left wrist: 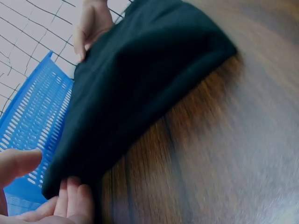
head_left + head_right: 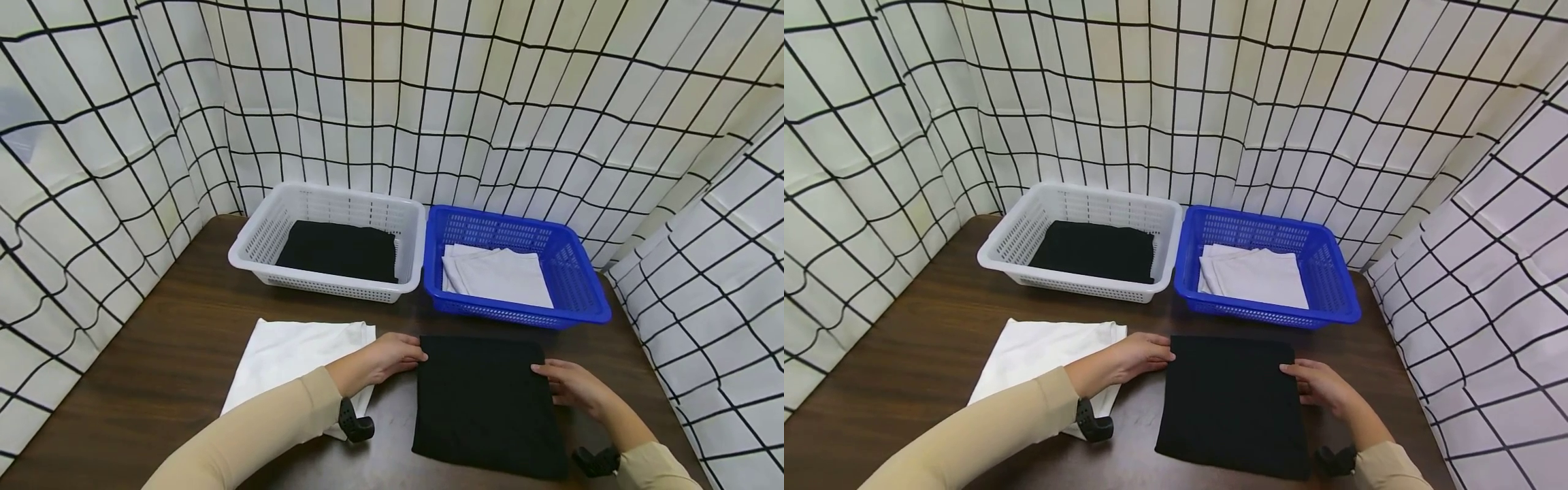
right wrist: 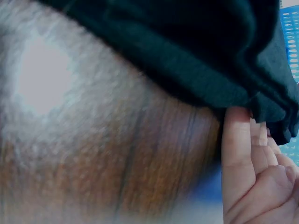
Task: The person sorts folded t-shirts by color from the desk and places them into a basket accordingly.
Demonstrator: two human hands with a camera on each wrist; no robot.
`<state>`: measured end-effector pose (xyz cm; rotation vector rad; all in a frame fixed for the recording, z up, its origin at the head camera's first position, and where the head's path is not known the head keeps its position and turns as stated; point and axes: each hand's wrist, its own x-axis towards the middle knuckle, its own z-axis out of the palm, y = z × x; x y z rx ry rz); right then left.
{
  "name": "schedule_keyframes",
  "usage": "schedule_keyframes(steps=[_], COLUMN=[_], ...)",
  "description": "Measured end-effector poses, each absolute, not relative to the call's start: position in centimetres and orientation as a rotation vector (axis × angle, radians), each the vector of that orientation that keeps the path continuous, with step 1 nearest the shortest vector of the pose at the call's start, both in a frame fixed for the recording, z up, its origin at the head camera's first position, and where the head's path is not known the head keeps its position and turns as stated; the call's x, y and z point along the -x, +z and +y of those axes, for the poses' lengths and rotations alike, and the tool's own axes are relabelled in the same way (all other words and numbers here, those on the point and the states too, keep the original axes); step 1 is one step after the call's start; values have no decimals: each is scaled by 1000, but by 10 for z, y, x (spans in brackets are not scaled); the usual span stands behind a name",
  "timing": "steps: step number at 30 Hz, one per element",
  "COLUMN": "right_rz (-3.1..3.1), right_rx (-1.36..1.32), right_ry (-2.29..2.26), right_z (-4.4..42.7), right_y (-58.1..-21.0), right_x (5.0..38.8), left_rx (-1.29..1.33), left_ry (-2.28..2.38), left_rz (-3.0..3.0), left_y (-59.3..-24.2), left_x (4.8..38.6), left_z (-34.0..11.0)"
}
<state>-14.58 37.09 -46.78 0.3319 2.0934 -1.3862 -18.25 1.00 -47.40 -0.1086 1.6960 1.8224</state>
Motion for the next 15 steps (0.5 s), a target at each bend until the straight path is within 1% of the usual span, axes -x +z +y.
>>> schedule_keyframes(steps=[7,15], right_rz=[2007,1968], right_rx=[-247,-309], right_ry=[-1397,-1379], right_z=[371,370], right_y=[-466,-467], right_x=[145,137], left_rx=[68,-12], left_ry=[1805,1770], left_rz=[1777,1705], left_y=[-475,-476], left_x=[187,185], left_z=[13,15])
